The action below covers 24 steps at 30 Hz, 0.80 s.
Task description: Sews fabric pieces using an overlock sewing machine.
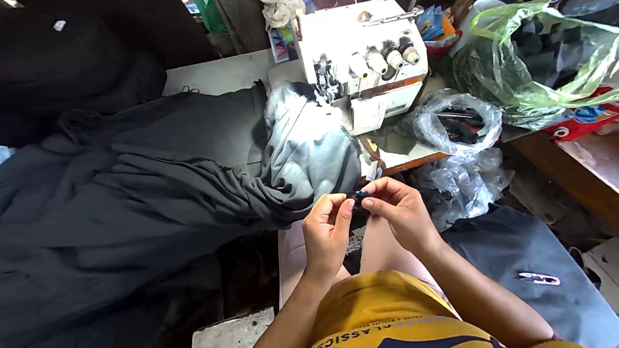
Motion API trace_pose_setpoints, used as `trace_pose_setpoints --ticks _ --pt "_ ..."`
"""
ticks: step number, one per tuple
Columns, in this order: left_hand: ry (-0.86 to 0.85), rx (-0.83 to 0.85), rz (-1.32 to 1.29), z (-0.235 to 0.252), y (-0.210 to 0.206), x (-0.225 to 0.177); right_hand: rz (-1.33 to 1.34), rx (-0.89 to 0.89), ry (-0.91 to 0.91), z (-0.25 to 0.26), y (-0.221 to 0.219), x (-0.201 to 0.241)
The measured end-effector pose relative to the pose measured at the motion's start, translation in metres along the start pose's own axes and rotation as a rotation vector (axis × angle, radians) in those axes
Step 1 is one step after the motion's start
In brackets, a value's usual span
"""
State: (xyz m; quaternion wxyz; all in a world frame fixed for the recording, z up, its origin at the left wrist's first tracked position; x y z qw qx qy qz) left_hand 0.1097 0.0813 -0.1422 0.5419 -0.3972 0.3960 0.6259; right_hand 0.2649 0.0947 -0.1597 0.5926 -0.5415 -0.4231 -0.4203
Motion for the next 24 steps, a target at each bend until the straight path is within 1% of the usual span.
trace_pose_setpoints --ticks 3,7,11,16,20,24 --pt "0.037 -0.005 -0.051 -0.001 0.002 0.002 -0.019 0.031 0.036 0.002 -0.001 0.002" --pt "0.063 0.012 -0.096 -0.001 -0.001 0.004 0.029 0.059 0.071 0.0 -0.002 0.003" --pt "0.011 0.064 -0.05 -0.003 -0.007 -0.001 -0.004 0.058 0.076 0.0 0.002 0.003" --pt "-0.082 0.077 0.022 -0.004 -0.006 -0.003 -0.08 0.16 0.054 -0.003 0.001 0.008" --pt "-0.111 0.081 0.009 -0.006 -0.005 -0.004 0.002 0.146 0.001 -0.004 0.002 0.004" --pt "-0.14 0.055 0.001 -0.006 -0.004 -0.008 -0.064 0.079 0.072 -0.005 0.005 0.011"
Point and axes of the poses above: each hand's wrist, its own z-axis towards the middle knuckle, its own y-axis out of the back of the hand, x = y × z, the point moved 9 cm from there along z, towards the middle knuckle, and after that the axes turned 1 degree about z, right-handed, at the moved point
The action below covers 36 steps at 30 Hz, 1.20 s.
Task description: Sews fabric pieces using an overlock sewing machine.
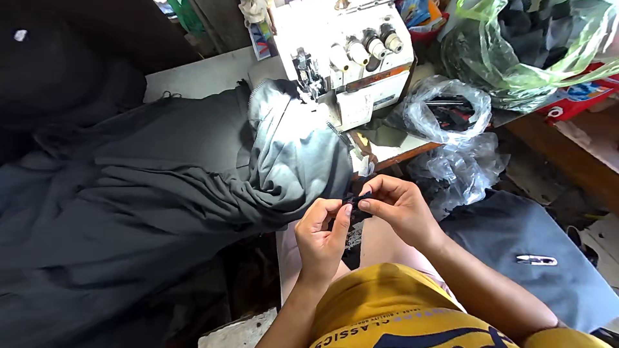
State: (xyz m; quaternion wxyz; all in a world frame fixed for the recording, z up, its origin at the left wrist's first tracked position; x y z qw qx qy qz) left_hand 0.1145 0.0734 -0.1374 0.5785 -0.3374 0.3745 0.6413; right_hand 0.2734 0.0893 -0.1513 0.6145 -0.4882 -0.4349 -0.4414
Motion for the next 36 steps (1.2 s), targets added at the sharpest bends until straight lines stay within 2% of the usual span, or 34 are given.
trace_pose_setpoints --ticks 4,9,13,20,24,29,36 --pt "0.023 0.002 -0.063 0.0 0.0 0.001 -0.027 -0.024 0.023 0.0 0.002 0.003" --pt "0.11 0.128 -0.177 0.004 -0.008 0.007 -0.017 -0.012 0.002 0.001 0.002 0.0" --pt "0.185 0.049 -0.183 0.004 -0.006 0.011 0.016 -0.008 -0.007 0.001 0.001 -0.002" --pt "0.171 -0.053 -0.105 0.001 -0.003 0.012 0.172 -0.061 -0.129 0.001 0.0 -0.019" --pt "0.097 -0.058 0.015 0.001 -0.004 0.009 0.233 -0.126 -0.127 0.001 0.0 -0.021" --pt "-0.018 -0.071 0.03 0.006 -0.003 0.007 0.232 -0.131 -0.059 0.007 -0.002 -0.017" --pt "0.157 -0.099 -0.114 0.011 -0.002 0.016 0.295 -0.151 -0.145 0.016 -0.006 -0.019"
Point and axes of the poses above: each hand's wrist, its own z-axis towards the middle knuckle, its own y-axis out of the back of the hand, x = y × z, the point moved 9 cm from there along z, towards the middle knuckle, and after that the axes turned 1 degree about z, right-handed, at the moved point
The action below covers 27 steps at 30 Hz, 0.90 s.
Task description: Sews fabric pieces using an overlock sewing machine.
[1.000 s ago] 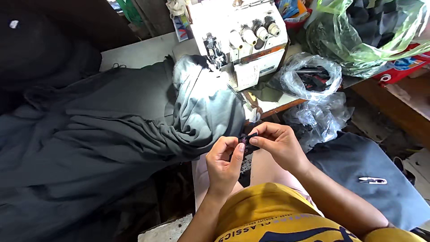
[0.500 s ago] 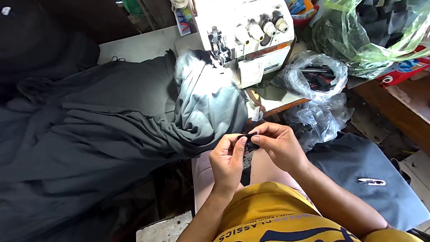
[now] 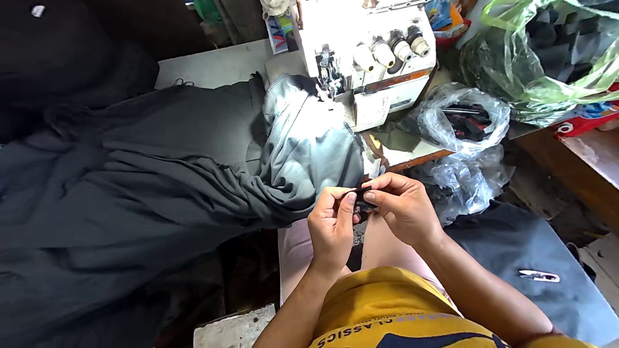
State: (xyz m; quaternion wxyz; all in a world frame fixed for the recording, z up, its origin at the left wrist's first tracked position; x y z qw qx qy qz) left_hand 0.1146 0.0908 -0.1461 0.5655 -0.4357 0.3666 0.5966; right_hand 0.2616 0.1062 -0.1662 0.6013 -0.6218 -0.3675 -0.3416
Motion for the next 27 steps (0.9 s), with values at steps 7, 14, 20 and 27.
trace_pose_setpoints --ticks 7,14,20,27 --pt "-0.019 -0.028 -0.017 -0.002 0.003 0.001 0.074 -0.004 -0.085 0.0 -0.003 -0.008" --pt "-0.218 -0.07 0.123 0.0 0.002 -0.01 -0.315 0.015 0.432 -0.004 -0.009 0.017" --pt "-0.275 -0.015 0.352 0.041 0.01 -0.021 -0.621 0.04 0.637 0.023 -0.03 0.045" --pt "-0.486 0.001 0.768 0.098 0.001 -0.038 -0.608 0.056 0.395 0.14 -0.035 0.045"
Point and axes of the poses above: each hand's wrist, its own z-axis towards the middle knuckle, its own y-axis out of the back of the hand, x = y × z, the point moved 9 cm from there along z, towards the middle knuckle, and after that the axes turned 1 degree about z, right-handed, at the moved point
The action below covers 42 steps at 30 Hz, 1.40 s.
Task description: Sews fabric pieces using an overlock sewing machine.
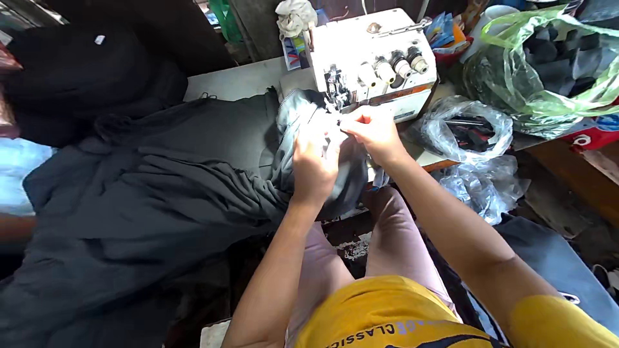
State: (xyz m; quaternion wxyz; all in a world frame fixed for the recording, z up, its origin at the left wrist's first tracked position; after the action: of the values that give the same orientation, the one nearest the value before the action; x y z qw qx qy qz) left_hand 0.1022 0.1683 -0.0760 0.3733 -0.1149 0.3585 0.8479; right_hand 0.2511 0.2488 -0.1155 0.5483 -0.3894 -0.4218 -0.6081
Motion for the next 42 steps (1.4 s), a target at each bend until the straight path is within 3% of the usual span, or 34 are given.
trace_pose_setpoints --ticks 6,10,15,18,23,28,42 --pt "-0.134 0.099 0.085 0.005 -0.032 0.009 -0.2 0.031 -0.088 0.011 -0.002 -0.016" --pt "-0.156 0.123 0.12 0.008 -0.033 0.007 -0.025 -0.025 -0.077 -0.004 0.011 -0.021" --pt "-0.203 0.19 0.253 0.006 -0.034 0.002 0.043 0.178 -0.355 -0.058 0.008 -0.052" --pt "-0.245 0.213 0.287 0.006 -0.035 0.002 0.148 0.181 -0.422 -0.088 -0.001 -0.054" --pt "-0.288 0.207 0.322 0.011 -0.034 0.003 0.299 0.154 -0.449 -0.119 -0.017 -0.042" --pt "-0.287 0.277 0.28 0.023 -0.036 0.007 0.314 0.157 -0.436 -0.117 -0.014 -0.044" --pt "-0.217 0.254 0.223 0.026 -0.032 0.015 0.359 0.135 -0.458 -0.115 -0.015 -0.046"
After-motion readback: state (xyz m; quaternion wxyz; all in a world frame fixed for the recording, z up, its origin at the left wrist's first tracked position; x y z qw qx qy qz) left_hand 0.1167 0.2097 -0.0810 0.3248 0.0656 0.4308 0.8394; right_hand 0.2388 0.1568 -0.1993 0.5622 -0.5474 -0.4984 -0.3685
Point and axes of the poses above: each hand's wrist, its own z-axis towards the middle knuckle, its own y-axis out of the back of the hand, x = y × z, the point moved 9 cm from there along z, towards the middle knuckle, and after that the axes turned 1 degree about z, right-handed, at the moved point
